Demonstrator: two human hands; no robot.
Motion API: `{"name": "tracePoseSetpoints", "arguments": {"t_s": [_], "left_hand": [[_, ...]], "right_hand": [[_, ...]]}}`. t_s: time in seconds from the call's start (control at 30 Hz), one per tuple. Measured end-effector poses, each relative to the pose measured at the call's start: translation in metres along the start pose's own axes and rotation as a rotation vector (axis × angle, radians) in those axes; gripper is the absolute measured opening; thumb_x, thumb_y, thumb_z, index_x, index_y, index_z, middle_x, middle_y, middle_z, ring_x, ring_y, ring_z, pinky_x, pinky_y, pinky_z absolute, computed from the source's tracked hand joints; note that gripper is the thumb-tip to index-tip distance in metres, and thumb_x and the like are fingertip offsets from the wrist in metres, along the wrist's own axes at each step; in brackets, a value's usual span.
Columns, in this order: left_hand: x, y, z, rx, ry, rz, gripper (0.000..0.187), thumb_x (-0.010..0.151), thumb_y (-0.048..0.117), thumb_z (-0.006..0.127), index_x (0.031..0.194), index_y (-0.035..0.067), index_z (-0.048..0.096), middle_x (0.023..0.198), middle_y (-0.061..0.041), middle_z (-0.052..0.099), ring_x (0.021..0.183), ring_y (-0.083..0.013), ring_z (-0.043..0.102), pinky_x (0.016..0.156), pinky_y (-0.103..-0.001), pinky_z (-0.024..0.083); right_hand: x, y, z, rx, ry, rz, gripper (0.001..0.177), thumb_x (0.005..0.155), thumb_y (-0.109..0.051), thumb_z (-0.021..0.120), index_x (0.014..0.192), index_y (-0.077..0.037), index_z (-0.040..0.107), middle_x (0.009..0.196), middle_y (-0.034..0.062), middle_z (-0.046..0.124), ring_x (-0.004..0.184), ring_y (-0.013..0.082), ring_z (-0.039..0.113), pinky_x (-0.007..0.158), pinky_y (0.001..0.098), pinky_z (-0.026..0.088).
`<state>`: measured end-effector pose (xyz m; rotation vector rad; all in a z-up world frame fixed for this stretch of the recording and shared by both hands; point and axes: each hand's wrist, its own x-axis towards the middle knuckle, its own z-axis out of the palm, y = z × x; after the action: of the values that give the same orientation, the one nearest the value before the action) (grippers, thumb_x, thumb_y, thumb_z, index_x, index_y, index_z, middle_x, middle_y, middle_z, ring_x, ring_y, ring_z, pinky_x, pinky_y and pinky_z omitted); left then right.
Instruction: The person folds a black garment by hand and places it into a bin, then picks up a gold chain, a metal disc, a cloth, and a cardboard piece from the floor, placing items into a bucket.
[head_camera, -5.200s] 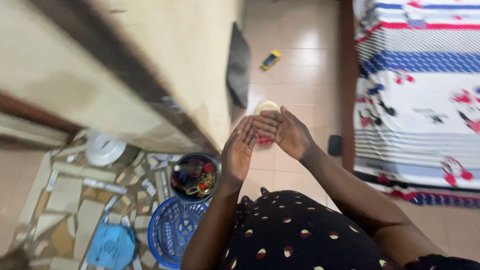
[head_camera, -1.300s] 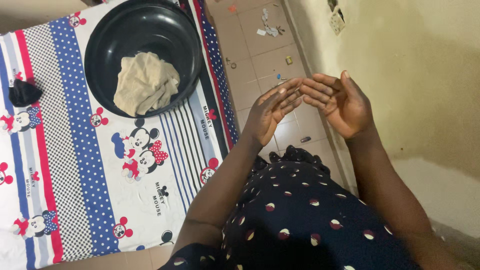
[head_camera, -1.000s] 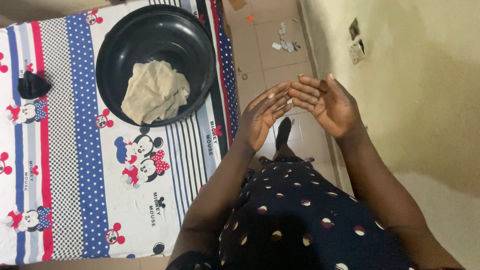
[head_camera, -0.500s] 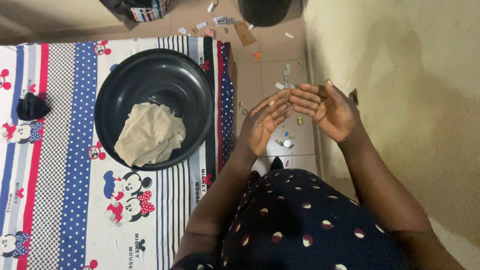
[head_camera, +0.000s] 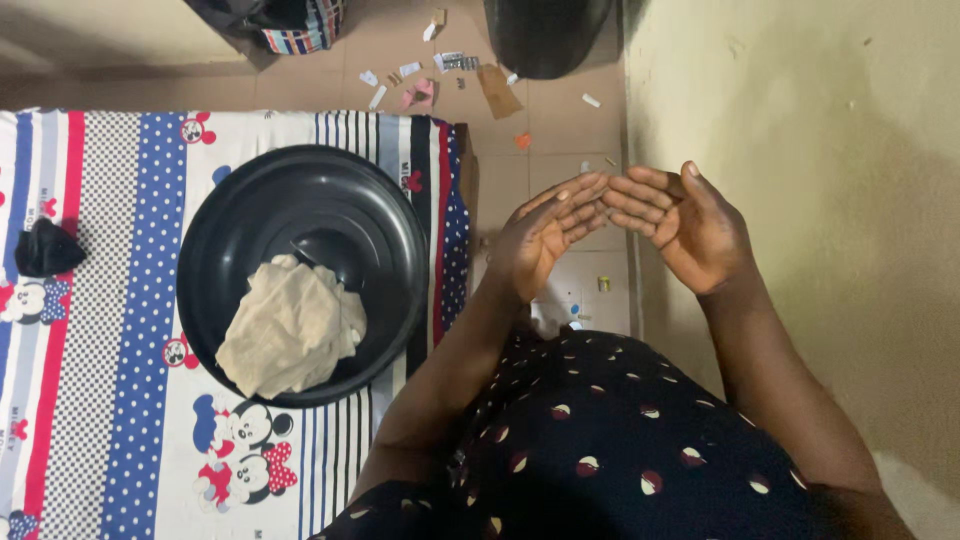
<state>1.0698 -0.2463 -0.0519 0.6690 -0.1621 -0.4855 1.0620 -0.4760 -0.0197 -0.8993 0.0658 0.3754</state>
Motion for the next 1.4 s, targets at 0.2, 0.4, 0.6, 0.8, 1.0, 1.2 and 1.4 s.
{"name": "tracePoseSetpoints", "arguments": {"t_s": [0.2,0.4,0.6,0.8,1.0,1.2,1.4], "left_hand": [[0.084,0.05,-0.037,0.002,0.007,0.024,0.058,0.11,0.031,0.051,0.152,-0.009,0.045,0.154,-0.021,0.052,0.138,-0.0262,0.055,0.12,-0.041,0.043],[0.155,0.109,-0.077,0.045,0.036,0.032,0.059,0.109,0.033,0.055,0.153,-0.006,0.047,0.153,-0.019,0.054,0.132,-0.0261,0.055,0.116,-0.041,0.044],[0.195,0.141,-0.112,0.035,0.038,0.063,0.063,0.108,0.039,0.058,0.153,-0.004,0.048,0.154,-0.019,0.054,0.138,-0.0257,0.057,0.12,-0.041,0.044],[0.241,0.165,-0.146,0.034,0.134,0.106,0.065,0.107,0.04,0.058,0.154,-0.004,0.048,0.156,-0.018,0.052,0.137,-0.0247,0.055,0.118,-0.041,0.042],[0.314,0.179,-0.2,-0.055,0.251,0.223,0.057,0.108,0.038,0.054,0.147,-0.002,0.051,0.152,-0.016,0.055,0.133,-0.0263,0.058,0.118,-0.042,0.044],[0.397,0.218,-0.22,-0.019,0.344,0.303,0.053,0.114,0.036,0.047,0.149,-0.004,0.053,0.146,-0.016,0.059,0.128,-0.0245,0.059,0.116,-0.04,0.044],[0.447,0.24,-0.228,-0.025,0.428,0.382,0.052,0.11,0.033,0.049,0.147,-0.004,0.053,0.148,-0.016,0.059,0.135,-0.024,0.058,0.118,-0.038,0.043]], "right_hand": [[0.11,-0.029,-0.001,0.015,-0.02,-0.006,0.058,0.112,-0.045,0.042,0.137,0.005,0.056,0.14,0.0256,0.061,0.136,0.0361,0.059,0.117,0.0509,0.046],[0.21,-0.05,0.009,-0.047,-0.064,-0.02,0.062,0.112,-0.049,0.042,0.139,0.005,0.057,0.14,0.025,0.061,0.133,0.0366,0.059,0.116,0.05,0.047],[0.285,-0.054,0.007,-0.06,-0.073,0.018,0.06,0.112,-0.048,0.046,0.14,0.004,0.057,0.139,0.0249,0.061,0.136,0.0365,0.06,0.118,0.0512,0.047],[0.369,-0.067,0.005,-0.041,-0.12,0.116,0.057,0.113,-0.046,0.047,0.137,0.004,0.059,0.138,0.0245,0.063,0.135,0.0371,0.06,0.118,0.0525,0.047],[0.478,-0.085,-0.005,-0.045,-0.231,0.214,0.055,0.113,-0.046,0.047,0.137,0.002,0.059,0.14,0.0238,0.063,0.138,0.0376,0.058,0.119,0.0519,0.045],[0.59,-0.123,-0.001,-0.111,-0.273,0.346,0.057,0.106,-0.047,0.045,0.134,0.0,0.058,0.142,0.026,0.06,0.134,0.0384,0.058,0.114,0.0538,0.044],[0.672,-0.153,-0.003,-0.157,-0.402,0.445,0.056,0.107,-0.045,0.046,0.135,0.002,0.056,0.143,0.0279,0.058,0.137,0.0414,0.057,0.119,0.0564,0.043]]}}
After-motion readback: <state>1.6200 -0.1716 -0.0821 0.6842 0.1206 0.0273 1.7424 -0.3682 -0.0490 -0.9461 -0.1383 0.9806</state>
